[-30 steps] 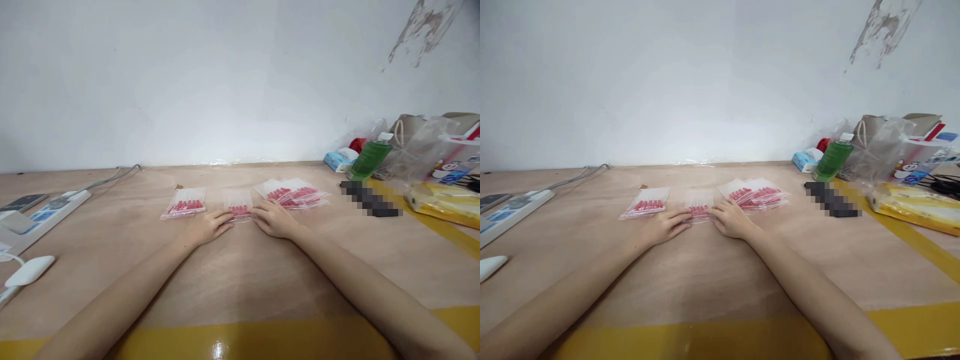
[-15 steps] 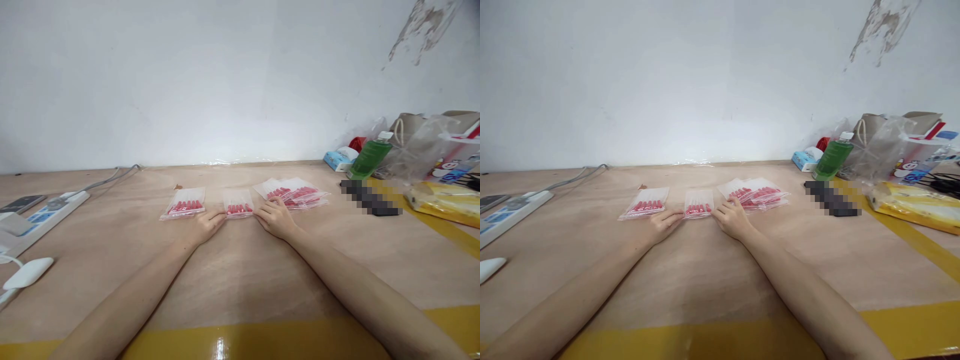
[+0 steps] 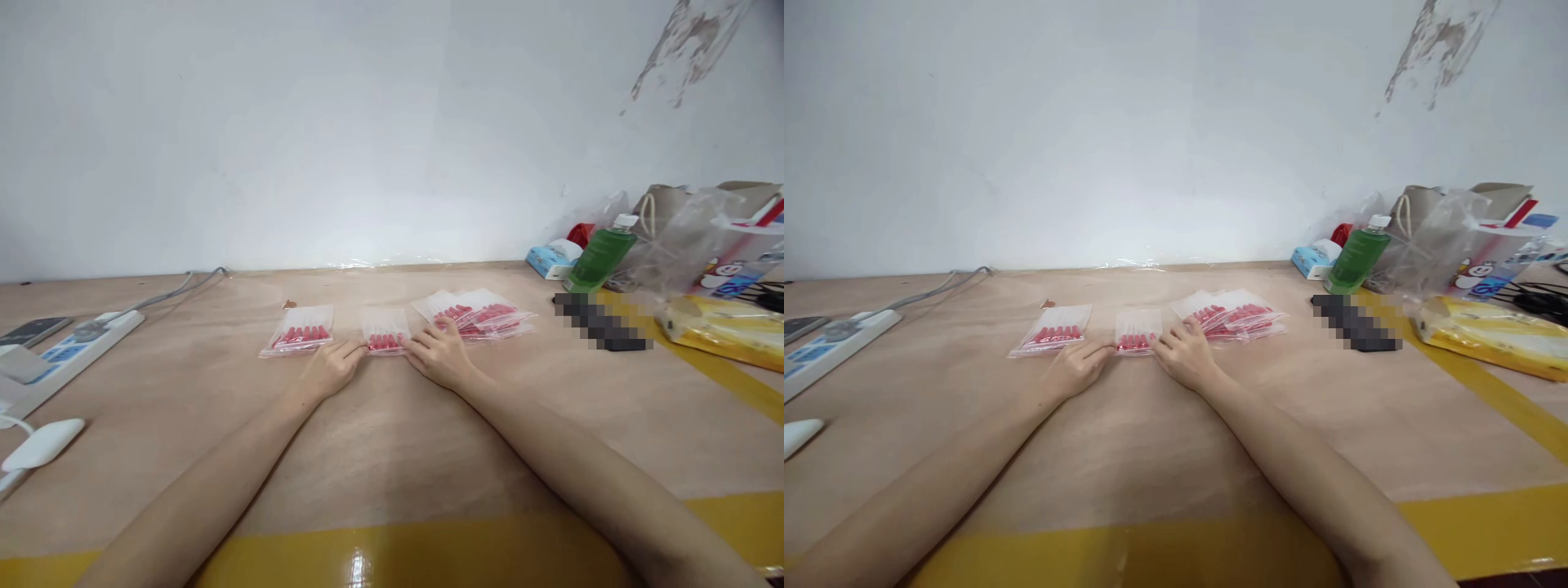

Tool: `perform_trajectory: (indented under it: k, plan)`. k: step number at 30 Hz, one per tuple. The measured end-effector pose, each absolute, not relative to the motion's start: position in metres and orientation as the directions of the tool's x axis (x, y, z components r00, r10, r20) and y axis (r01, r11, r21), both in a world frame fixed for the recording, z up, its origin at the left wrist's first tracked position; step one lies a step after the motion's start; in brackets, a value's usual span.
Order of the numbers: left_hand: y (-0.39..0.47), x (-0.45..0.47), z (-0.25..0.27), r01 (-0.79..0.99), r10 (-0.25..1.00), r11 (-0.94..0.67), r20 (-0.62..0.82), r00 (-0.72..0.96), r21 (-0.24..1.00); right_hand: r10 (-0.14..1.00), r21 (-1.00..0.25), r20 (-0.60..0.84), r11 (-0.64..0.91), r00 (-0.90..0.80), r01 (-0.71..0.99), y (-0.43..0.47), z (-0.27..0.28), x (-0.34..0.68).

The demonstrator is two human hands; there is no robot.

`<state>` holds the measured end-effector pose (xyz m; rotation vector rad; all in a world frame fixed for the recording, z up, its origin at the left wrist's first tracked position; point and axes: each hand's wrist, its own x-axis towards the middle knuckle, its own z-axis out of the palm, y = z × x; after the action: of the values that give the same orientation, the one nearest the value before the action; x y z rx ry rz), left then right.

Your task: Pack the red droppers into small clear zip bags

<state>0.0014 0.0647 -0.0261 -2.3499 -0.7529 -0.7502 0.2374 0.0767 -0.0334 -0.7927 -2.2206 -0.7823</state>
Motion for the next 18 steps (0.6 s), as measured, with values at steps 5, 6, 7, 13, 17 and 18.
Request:
perform_trajectory:
  k: [5,6,7,13,17,18]
  plan:
    - [0.063,0.001,-0.026,0.638,0.333,-0.695,0.639,0.693,-0.331,0.223,0.375,0.729,0.661,-0.647,0.650,0.078,-0.034,0.202]
    - [0.063,0.000,-0.026,0.638,0.333,-0.695,0.639,0.693,-0.331,0.211,0.382,0.729,0.663,-0.651,0.643,0.079,-0.035,0.196]
    - [0.062,0.000,-0.026,0.639,0.332,-0.695,0.640,0.693,-0.331,0.203,0.384,0.731,0.666,-0.651,0.639,0.080,-0.035,0.193]
    - [0.064,0.000,-0.024,0.602,0.296,-0.715,0.627,0.721,-0.354,0.184,0.385,0.742,0.670,-0.645,0.634,0.084,-0.040,0.191]
    - [0.065,0.002,-0.024,0.594,0.281,-0.719,0.630,0.724,-0.362,0.198,0.391,0.720,0.675,-0.665,0.625,0.085,-0.040,0.191]
    - [0.065,0.002,-0.024,0.596,0.282,-0.717,0.631,0.722,-0.362,0.195,0.395,0.717,0.677,-0.669,0.621,0.085,-0.040,0.190]
